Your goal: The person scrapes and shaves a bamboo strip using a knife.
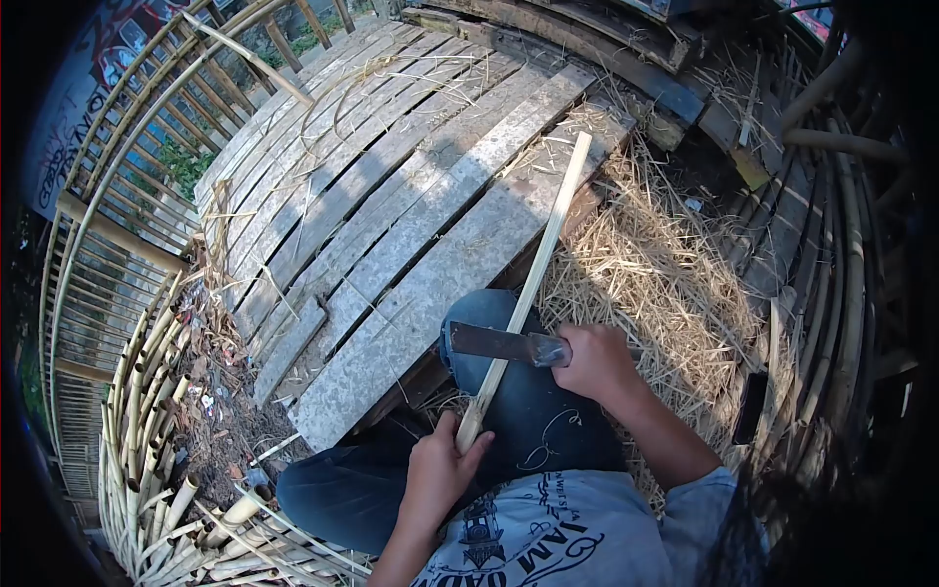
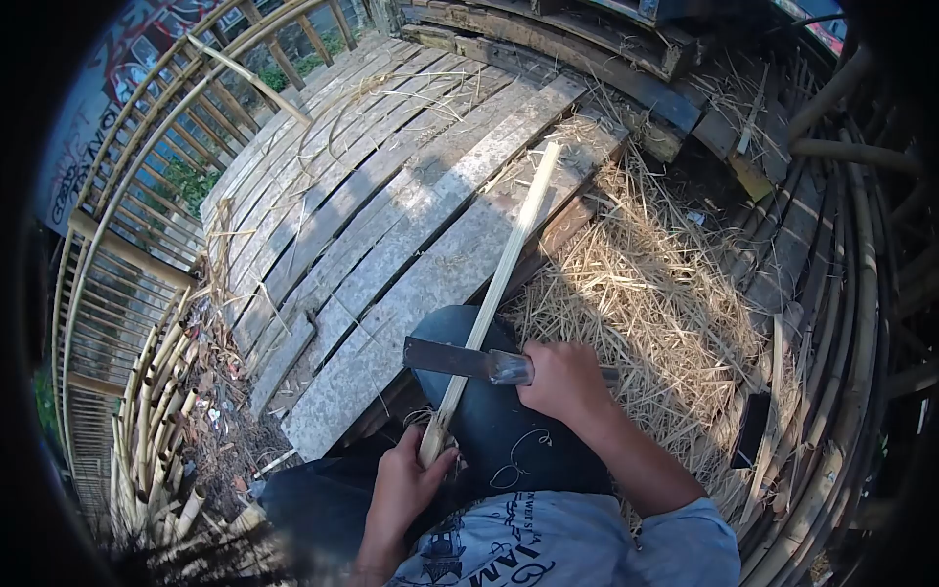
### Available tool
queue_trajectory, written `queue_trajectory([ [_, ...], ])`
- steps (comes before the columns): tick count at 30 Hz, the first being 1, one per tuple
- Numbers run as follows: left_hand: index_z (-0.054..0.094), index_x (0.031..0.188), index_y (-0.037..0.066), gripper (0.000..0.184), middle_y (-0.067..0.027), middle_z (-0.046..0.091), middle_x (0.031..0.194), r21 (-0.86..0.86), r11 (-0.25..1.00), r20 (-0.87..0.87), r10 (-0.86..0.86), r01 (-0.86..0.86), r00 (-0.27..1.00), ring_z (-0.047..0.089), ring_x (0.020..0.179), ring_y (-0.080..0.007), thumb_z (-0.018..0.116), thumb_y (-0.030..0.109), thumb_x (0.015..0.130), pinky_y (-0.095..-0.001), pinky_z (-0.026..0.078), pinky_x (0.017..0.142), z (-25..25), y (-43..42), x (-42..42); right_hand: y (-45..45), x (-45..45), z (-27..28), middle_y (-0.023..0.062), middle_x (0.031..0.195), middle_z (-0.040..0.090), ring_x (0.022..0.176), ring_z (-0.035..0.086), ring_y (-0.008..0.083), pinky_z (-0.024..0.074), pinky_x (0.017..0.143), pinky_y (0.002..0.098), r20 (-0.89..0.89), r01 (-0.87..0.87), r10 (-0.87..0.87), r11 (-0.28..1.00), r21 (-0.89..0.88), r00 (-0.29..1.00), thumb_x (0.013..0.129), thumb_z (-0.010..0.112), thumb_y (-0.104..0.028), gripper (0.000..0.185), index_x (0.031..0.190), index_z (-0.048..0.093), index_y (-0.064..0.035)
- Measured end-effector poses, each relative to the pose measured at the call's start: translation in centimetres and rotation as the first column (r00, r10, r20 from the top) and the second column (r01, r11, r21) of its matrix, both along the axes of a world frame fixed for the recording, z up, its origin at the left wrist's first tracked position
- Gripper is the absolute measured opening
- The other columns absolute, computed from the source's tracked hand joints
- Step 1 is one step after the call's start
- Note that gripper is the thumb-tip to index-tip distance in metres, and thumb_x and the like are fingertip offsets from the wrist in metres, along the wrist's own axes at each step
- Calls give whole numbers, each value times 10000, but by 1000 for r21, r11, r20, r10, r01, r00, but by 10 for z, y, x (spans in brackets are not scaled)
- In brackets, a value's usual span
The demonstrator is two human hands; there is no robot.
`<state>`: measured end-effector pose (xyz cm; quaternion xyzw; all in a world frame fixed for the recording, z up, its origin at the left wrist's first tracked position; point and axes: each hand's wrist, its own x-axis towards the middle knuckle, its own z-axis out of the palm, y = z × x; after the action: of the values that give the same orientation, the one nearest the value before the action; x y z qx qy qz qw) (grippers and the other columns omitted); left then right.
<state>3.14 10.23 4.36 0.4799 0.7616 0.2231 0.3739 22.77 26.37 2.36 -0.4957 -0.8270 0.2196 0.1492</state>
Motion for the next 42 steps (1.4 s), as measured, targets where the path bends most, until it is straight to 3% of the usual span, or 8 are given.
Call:
queue_trajectory([
  [1,538,902,22,395,-193,632,644,-9,1000,-39,-7,6,999,661,610,-371,762,338,829,-424,508,531,8,-1,-1,-1,0,-1,162,620,629,611,650,368,517,601,474,14,-8,8,1000,9,1000,716,642,-184,115,722,626,-70],
  [8,505,951,33,257,-188,612,624,159,972,-360,-106,173,927,634,582,-385,661,234,911,-467,486,505,12,-5,3,1,-3,9,167,635,641,633,665,360,528,616,475,59,-54,54,999,-7,997,719,636,-179,119,754,641,-66],
  [20,428,876,4,354,-195,564,577,135,989,-49,-58,64,997,599,506,-377,724,198,858,-415,423,454,-1,-1,4,2,-5,11,173,696,672,689,691,354,553,675,475,148,-35,45,997,-69,988,687,671,-199,167,772,661,-56],
  [30,445,906,4,324,-229,609,606,158,987,-145,-3,26,989,637,578,-426,697,202,865,-480,507,502,-19,-7,20,43,8,-2,180,775,695,787,699,356,546,755,452,145,-24,19,999,32,989,722,663,-237,193,798,685,-60],
  [32,443,913,3,317,-231,609,606,158,987,-169,-3,30,986,635,581,-431,688,199,869,-489,505,505,-15,-10,20,70,21,-4,173,796,702,793,698,355,547,753,437,73,386,-380,911,-144,922,760,640,-252,210,826,691,-59],
  [37,431,947,4,284,-242,607,612,77,993,-378,-57,92,924,629,587,-445,652,169,878,-521,493,505,-18,-9,15,47,18,25,168,787,701,773,699,356,554,733,430,16,210,-209,975,-71,978,753,652,-267,213,801,670,-60],
  [39,427,945,8,281,-242,604,608,96,988,-354,-77,118,932,625,581,-445,652,162,876,-522,490,500,-21,-7,15,25,6,9,171,711,686,684,691,374,558,699,452,84,-105,97,991,85,992,693,686,-253,217,776,658,-55],
  [42,427,940,7,275,-239,604,606,95,990,-357,-66,106,932,623,576,-444,650,152,872,-526,487,498,-21,-13,11,41,2,-5,187,720,685,705,695,376,560,708,460,71,-9,5,998,61,997,696,671,-236,201,761,666,-46],
])
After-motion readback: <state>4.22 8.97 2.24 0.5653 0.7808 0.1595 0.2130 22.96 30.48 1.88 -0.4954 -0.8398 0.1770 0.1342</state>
